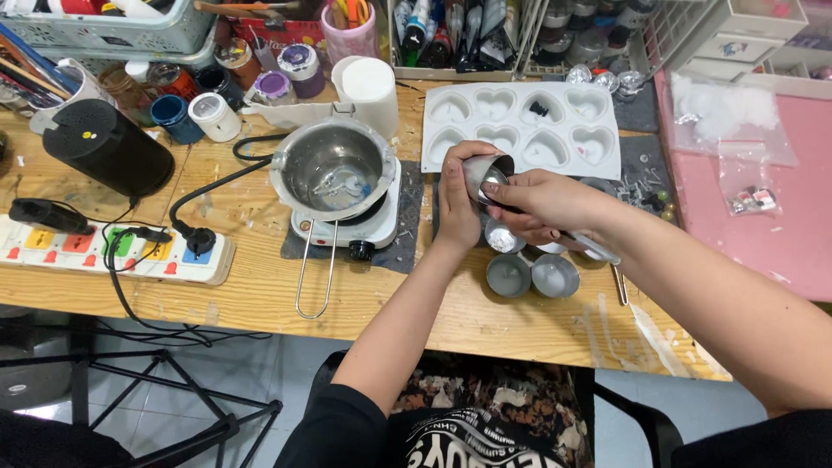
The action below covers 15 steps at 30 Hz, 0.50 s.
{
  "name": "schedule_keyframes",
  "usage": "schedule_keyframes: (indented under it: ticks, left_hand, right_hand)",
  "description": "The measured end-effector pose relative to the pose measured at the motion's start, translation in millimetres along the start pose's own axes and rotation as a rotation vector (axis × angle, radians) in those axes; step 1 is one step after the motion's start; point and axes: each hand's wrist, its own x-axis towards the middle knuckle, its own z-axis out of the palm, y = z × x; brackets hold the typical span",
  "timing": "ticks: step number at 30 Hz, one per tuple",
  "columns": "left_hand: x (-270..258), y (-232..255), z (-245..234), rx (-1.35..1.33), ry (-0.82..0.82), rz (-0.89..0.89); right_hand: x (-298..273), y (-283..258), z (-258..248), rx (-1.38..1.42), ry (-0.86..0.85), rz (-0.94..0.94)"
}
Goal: Cleaning and preparing small metal candle molds by scraping out residue with a spoon.
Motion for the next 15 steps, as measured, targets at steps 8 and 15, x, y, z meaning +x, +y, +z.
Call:
schedule_keyframes:
  ticks: [8, 15]
  left_hand:
    - [-2.7, -4.9, -1.7, -0.244, 0.205, -0.188]
    - [6.5, -14.9, -11.4, -0.337, 0.446, -0.401]
  right_hand:
    - [20.6, -6.8, 3.0, -0.154, 0.034, 0.009]
    - [0.2, -40.7, 28.2, -0.47, 0.249, 0.02]
